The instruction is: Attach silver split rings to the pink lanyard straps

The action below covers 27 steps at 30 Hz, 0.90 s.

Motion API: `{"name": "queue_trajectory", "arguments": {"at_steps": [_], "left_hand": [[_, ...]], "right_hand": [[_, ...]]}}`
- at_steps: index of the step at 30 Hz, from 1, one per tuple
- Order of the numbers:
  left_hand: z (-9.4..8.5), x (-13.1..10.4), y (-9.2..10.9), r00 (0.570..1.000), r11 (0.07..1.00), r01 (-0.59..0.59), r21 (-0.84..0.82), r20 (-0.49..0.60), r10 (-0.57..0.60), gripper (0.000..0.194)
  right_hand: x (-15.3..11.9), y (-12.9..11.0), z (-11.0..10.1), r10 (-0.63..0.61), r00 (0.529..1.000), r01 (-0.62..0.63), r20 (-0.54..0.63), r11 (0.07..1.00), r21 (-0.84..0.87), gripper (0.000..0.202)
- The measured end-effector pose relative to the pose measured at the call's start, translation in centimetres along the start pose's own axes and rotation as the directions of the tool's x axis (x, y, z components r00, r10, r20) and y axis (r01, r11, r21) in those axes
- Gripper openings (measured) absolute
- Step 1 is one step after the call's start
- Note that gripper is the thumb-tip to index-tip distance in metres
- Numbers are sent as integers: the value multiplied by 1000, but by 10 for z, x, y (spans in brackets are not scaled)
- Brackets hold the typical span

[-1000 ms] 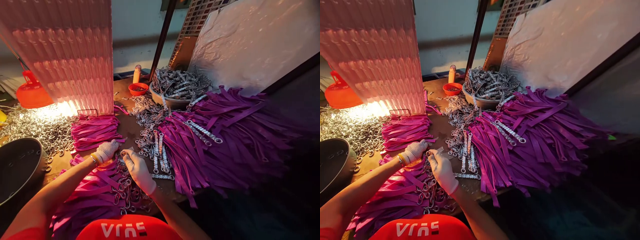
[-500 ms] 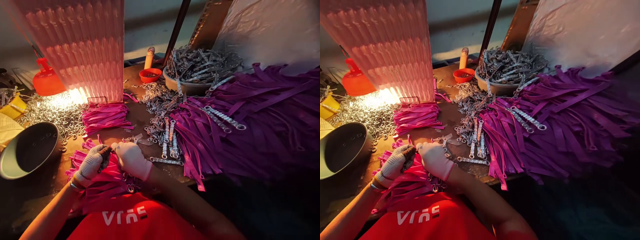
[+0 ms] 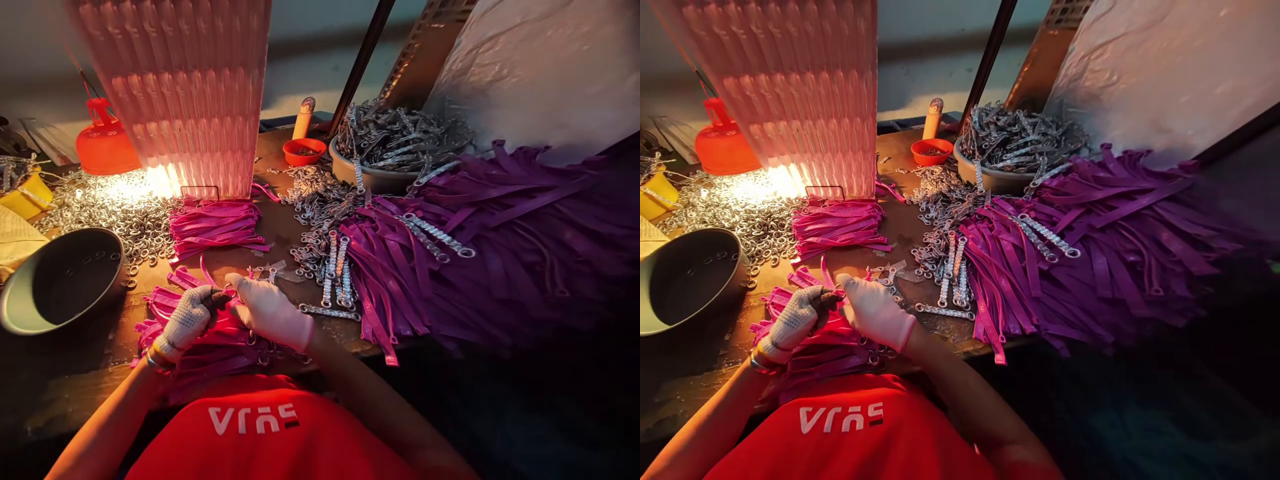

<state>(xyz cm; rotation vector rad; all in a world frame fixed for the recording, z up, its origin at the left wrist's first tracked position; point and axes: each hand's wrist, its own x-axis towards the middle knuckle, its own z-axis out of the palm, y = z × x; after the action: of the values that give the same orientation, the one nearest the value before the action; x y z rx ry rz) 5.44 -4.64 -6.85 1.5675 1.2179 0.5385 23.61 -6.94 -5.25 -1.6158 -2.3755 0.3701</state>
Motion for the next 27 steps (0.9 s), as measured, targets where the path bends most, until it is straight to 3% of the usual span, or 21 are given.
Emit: {"name": "queue_trajectory", "arguments": {"at_steps": [5,11,14,16,18,20,22,24,25,27], "left_hand": [[11,-9,-2,977,969,-149,198,-122,175,25],[9,-6,-5,981,941,-183,284,-4,192,25],[-15,-2,3,961,903,-268,336,159,226,27],[-40,-2,10,955,861,-287,419,199,222,31],[-65,-6,16,974,812,-224,539,94,206,32],[-82,-12,19,973,816,-127,564,-90,214,40],[-85,-18,20,963,922,-25,387,-239,126,49],[-73,-19,20,962,997,68,-40,-262,-76,44],[-63,-18,20,961,960,106,-258,-223,-166,38],[-44,-10,18,955,829,145,-540,-143,-260,26]], "right_hand": [[4,-2,-3,120,979,-105,163,990,-99,26],[2,4,13,-89,983,111,160,985,-135,36],[1,4,12,-119,981,140,155,981,-135,39],[0,6,10,-117,984,136,134,981,-141,38],[0,14,6,-98,990,111,101,985,-134,39],[1,33,-1,-116,990,123,76,987,-103,42],[3,64,-9,-91,996,93,28,991,-98,42],[6,103,-15,62,997,-68,-49,987,-146,35],[7,122,-16,166,983,-177,-79,969,-175,30],[7,154,-12,330,938,-345,-105,916,-205,25]]}}
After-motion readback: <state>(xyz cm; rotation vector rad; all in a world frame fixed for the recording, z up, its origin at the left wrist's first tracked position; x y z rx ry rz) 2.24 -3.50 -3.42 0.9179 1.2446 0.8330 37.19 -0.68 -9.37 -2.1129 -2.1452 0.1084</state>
